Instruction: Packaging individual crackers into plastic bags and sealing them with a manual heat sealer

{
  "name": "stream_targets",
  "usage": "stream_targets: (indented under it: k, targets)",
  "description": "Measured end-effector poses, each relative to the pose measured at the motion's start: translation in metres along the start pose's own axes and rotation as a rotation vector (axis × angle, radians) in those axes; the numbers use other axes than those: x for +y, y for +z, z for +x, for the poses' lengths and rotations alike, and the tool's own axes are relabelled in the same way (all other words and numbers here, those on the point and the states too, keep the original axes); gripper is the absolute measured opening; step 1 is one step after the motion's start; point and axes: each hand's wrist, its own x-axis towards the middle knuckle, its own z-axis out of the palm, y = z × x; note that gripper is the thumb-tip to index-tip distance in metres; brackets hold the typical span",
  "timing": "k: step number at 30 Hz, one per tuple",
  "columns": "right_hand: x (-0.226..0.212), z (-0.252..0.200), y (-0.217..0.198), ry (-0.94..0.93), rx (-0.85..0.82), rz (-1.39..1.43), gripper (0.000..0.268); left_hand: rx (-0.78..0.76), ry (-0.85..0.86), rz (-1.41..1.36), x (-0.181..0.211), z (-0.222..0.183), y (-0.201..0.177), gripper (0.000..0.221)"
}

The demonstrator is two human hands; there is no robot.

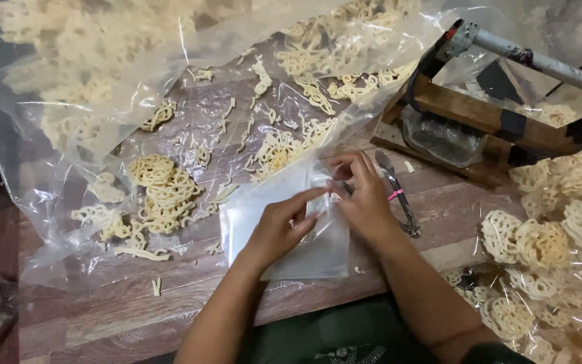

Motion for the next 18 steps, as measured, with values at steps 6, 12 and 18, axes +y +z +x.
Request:
stream_targets:
  k: [6, 12, 18]
  targets:
    - [0.007, -0.022, -0.065, 0.300, -0.282, -0.549, 0.108, 0.452, 0.215, -0.106, -0.023, -0.002, -0.029, 0.019]
    - [0.024, -0.053, -0.060, 0.466, -0.315, -0.629, 0.095, 0.688, 0.405, -0.262, -0.023, -0.003, -0.026, 0.021]
    - [0.036, -0.030, -0.088, 0.370, -0.224, -0.546, 0.106, 1.123, 0.736, -0.313, -0.020, -0.007, -0.065, 0.024]
